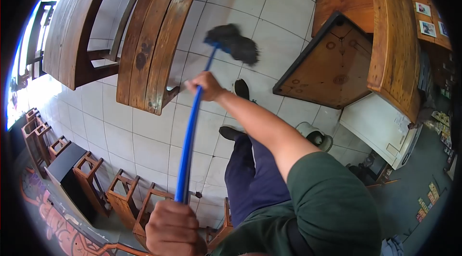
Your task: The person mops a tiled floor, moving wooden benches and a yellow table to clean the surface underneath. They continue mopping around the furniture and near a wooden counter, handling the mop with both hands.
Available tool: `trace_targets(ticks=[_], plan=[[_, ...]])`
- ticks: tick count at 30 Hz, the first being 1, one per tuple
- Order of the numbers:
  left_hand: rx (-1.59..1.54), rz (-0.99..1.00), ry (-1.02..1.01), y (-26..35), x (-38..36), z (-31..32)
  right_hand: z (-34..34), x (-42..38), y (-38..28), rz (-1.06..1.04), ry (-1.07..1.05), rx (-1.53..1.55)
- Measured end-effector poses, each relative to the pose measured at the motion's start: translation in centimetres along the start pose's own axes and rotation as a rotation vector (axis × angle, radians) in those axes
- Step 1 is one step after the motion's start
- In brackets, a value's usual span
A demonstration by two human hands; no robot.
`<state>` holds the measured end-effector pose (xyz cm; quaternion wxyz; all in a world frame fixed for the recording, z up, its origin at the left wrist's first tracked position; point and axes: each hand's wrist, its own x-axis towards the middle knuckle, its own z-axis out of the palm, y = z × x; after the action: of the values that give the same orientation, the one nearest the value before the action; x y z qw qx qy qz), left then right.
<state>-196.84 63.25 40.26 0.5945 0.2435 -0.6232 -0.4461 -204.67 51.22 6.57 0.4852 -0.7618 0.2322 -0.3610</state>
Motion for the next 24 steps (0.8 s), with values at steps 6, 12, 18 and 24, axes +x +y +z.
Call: trace_targets(ticks=[6, 12, 18, 24], plan=[[0.317, -0.21, 0.659, 6.7, -6.8, -2.5, 5.0, 1.3, -2.5, 0.136, -0.38, -0.021], [-0.066, -0.065, 0.606, 0.2, -1.9, -0.6, -5.1, -4.5, 1.6, 0.1, -0.301, -0.091], [-0.135, -0.028, 0.653, -9.9, 1.3, 5.0, -18.6, -6.4, 6.2, 0.361, -0.272, -0.405], [0.08, -0.04, 0.639, -1.9, 0.9, 7.8, -9.6, -6.9, 1.5, 0.089, -0.19, -0.116]])
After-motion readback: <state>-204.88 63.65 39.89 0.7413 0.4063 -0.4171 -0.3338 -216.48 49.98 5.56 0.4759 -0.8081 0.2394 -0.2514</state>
